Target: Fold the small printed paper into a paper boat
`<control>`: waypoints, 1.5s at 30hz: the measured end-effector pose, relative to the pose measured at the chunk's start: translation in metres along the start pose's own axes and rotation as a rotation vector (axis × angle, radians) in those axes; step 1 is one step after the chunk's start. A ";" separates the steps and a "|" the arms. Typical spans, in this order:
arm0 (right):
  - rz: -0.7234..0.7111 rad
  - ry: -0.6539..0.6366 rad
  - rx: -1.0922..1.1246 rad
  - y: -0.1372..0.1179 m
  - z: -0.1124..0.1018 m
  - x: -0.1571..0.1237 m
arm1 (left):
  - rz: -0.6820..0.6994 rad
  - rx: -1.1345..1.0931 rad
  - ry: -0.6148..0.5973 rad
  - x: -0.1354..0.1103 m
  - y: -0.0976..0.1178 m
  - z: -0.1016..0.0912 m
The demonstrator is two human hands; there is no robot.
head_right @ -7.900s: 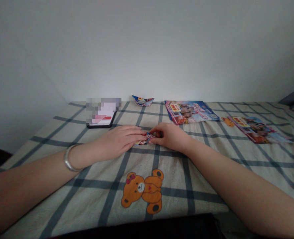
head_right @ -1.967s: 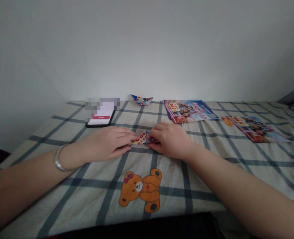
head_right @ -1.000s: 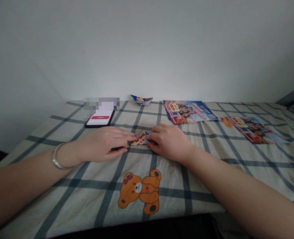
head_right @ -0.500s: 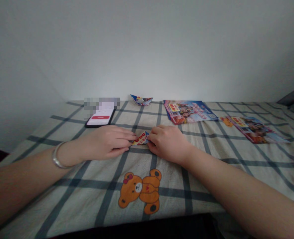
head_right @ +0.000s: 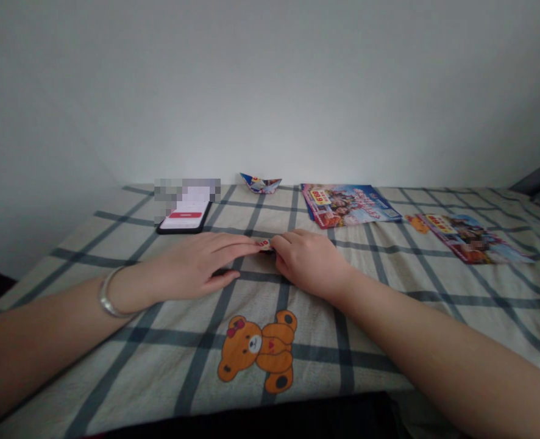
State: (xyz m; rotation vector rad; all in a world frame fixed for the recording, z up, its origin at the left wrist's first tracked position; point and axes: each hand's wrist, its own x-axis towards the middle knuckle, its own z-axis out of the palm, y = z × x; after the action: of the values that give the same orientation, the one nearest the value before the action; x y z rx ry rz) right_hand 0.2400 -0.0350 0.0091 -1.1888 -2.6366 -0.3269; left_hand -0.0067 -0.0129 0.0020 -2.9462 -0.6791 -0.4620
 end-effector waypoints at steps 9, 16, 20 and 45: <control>0.130 0.124 0.278 -0.001 0.004 0.000 | -0.041 0.113 -0.018 0.001 0.006 0.001; 0.205 0.158 0.490 -0.002 0.011 0.003 | -0.075 0.146 -0.024 0.003 0.008 0.006; 0.195 0.171 0.525 -0.001 0.013 0.004 | -0.078 0.134 0.002 0.002 0.007 0.009; 0.318 0.058 0.492 0.005 0.012 0.005 | -0.029 0.137 0.021 0.001 0.001 0.008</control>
State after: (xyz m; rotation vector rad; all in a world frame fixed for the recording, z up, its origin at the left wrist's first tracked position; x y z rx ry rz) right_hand 0.2392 -0.0247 -0.0007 -1.3549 -2.2338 0.3209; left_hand -0.0030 -0.0127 -0.0058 -2.8027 -0.7212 -0.4301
